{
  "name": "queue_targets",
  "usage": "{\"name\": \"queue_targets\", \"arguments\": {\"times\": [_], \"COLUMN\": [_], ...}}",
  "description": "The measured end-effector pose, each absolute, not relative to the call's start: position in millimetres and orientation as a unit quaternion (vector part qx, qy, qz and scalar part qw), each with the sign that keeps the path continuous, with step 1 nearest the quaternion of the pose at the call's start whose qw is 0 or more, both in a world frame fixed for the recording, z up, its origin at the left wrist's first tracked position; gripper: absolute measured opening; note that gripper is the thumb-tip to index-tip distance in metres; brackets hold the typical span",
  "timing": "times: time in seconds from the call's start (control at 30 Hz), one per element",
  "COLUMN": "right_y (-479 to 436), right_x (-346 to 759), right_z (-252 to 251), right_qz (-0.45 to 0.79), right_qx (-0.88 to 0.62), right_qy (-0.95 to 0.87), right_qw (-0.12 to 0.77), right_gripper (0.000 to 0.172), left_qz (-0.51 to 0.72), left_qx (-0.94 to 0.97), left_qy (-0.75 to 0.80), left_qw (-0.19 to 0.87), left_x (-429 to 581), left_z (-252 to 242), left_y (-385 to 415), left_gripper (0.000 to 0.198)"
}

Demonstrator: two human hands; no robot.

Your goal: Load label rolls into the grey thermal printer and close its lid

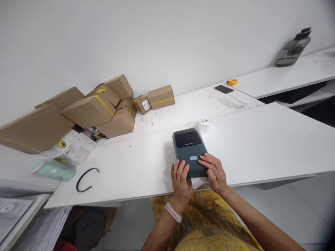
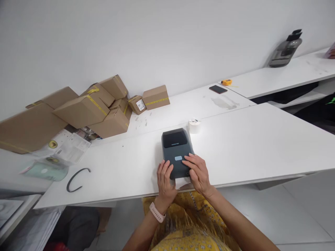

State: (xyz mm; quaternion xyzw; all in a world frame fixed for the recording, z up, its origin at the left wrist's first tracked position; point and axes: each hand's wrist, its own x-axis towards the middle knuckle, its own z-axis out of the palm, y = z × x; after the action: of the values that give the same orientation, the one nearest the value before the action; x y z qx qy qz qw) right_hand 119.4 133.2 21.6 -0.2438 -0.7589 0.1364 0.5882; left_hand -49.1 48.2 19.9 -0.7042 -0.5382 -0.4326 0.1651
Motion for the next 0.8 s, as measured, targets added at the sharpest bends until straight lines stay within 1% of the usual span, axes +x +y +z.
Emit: {"name": "queue_targets", "arguments": {"times": [0.03, 0.07, 0.1, 0.13, 0.17, 0.23, 0.3, 0.33, 0.43, 0.57, 0.8], "right_y": [134, 135, 137, 138, 140, 144, 146, 146, 145, 145, 145], "right_x": [122, 124, 125, 126, 126, 125, 123, 122, 121, 122, 124], "right_z": [28, 35, 41, 46, 49, 51, 48, 46, 41, 39, 46], "right_qz": [0.146, 0.156, 0.167, 0.176, 0.184, 0.193, 0.197, 0.197, 0.192, 0.169, 0.111], "right_qx": [-0.255, -0.266, -0.275, -0.281, -0.284, -0.285, -0.283, -0.282, -0.280, -0.284, -0.281], "right_qy": [-0.763, -0.767, -0.771, -0.774, -0.776, -0.779, -0.780, -0.781, -0.784, -0.796, -0.820], "right_qw": [0.575, 0.562, 0.550, 0.540, 0.533, 0.525, 0.522, 0.521, 0.519, 0.508, 0.487], "right_gripper": [0.040, 0.038, 0.037, 0.038, 0.039, 0.041, 0.040, 0.040, 0.041, 0.040, 0.036], "left_qz": [-0.454, -0.487, -0.534, -0.569, -0.578, -0.555, -0.521, -0.509, -0.494, -0.505, -0.493], "left_qx": [-0.680, -0.641, -0.583, -0.509, -0.438, -0.368, -0.337, -0.322, -0.290, -0.284, -0.315], "left_qy": [-0.560, -0.589, -0.612, -0.626, -0.629, -0.621, -0.610, -0.602, -0.586, -0.583, -0.594], "left_qw": [0.130, 0.068, -0.028, -0.157, -0.282, -0.414, -0.492, -0.524, -0.573, -0.570, -0.552], "left_x": [-43, -37, -31, -25, -20, -14, -12, -12, -12, -10, -15], "left_z": [21, 21, 22, 23, 25, 31, 39, 44, 57, 64, 58], "left_y": [38, 26, 14, 3, -5, -11, -4, 4, 25, 34, 26], "left_gripper": [0.049, 0.047, 0.040, 0.038, 0.043, 0.059, 0.069, 0.069, 0.061, 0.055, 0.051]}}
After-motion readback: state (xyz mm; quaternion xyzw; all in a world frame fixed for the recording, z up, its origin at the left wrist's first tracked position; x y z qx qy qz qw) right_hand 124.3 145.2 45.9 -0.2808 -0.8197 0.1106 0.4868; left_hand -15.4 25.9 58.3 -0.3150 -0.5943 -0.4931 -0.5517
